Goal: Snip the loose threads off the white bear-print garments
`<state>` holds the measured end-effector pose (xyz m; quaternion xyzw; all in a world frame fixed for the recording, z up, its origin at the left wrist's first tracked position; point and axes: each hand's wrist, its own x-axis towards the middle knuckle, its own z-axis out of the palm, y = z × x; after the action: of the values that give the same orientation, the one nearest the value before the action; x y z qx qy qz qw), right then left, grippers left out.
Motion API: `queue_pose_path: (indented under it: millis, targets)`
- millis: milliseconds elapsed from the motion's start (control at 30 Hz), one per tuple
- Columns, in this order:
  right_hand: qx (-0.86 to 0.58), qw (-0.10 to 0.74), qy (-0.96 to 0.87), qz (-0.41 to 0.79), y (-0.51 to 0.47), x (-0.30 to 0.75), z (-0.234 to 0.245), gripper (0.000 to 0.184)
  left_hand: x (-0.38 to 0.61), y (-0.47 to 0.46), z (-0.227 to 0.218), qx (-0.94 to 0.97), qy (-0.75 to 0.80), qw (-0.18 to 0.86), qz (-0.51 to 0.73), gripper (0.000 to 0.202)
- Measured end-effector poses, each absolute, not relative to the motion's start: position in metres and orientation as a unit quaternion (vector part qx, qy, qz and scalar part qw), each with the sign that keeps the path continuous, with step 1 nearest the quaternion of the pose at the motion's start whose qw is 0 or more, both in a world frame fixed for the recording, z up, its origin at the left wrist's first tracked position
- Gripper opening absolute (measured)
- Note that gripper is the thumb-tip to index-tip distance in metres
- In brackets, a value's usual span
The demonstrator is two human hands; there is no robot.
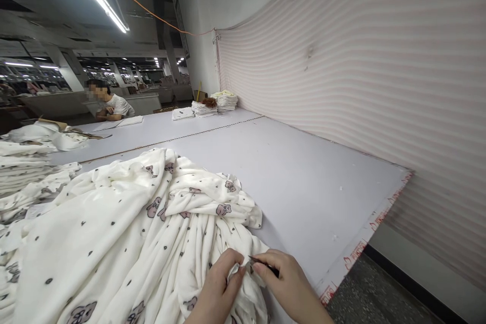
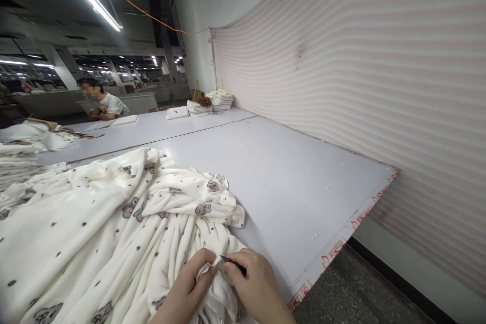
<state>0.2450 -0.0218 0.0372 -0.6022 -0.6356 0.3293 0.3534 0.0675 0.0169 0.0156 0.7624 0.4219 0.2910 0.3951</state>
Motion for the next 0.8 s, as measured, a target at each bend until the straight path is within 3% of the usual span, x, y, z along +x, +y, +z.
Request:
queue_pose_path:
  millis: [567, 667, 800]
  targets:
    - [-0.586, 0.412, -0.594, 0.366, -0.019, 0.241, 0.024, 0.018, 0.066, 0.019, 0.011, 0.748, 0.425, 0.412, 0.301, 0.017]
    - [-0.593, 0.430, -0.576, 0.363, -0.017, 0.232, 0.018, 0.028, 0.066, 0.020, 0.009, 0.739, 0.430, 0.423, 0.300, 0.018]
    - [-0.578, 0.461, -0.604, 0.297, -0.010, 0.218, 0.012, 0.016, 0.064, 0.026, 0.016, 0.720, 0.424, 0.463, 0.296, 0.019]
